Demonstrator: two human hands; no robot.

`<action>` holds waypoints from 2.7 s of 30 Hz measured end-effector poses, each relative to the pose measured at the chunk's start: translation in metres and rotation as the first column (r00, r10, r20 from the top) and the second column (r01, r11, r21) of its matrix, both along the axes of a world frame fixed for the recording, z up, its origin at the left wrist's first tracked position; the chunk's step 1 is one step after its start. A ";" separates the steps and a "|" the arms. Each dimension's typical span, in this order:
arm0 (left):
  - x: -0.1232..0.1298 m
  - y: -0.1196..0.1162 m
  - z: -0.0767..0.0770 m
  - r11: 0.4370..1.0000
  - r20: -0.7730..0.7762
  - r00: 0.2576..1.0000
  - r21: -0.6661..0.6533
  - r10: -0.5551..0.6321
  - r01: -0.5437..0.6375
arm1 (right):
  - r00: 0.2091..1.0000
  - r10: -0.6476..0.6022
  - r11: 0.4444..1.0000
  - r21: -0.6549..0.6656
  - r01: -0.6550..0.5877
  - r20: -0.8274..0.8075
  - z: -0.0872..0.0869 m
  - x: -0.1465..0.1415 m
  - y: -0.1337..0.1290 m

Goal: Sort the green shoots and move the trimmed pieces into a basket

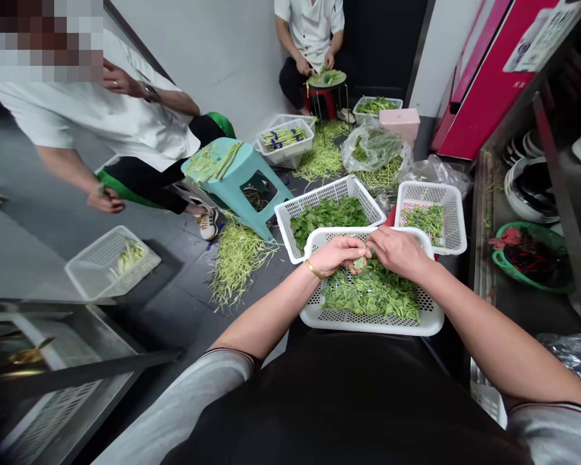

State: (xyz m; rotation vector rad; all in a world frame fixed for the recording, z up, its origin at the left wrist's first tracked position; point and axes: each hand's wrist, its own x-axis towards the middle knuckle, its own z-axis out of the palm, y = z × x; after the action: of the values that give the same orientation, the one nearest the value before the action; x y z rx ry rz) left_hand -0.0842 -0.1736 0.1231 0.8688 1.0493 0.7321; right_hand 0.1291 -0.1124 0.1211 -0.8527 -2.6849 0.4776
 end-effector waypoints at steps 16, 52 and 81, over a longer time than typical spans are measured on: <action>-0.011 0.011 0.028 0.794 0.106 0.790 0.016 0.603 -0.608 | 0.846 0.071 0.993 -0.118 -0.010 0.528 -0.005 -0.041 -0.024; 0.007 -0.006 0.028 0.886 -0.413 0.908 0.390 -0.074 0.249 | 0.998 0.062 0.960 -0.276 -0.052 0.026 0.026 0.016 -0.033; -0.018 0.007 0.026 0.944 0.049 0.944 0.023 0.328 -0.329 | 0.821 0.051 0.987 -0.156 0.047 0.569 0.006 -0.018 -0.007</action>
State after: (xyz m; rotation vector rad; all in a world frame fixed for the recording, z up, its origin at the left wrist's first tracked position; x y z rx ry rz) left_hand -0.1024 -0.1668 0.1489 0.7069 1.1598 1.0457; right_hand 0.1108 -0.1194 0.1271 -1.2042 -3.2243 0.5126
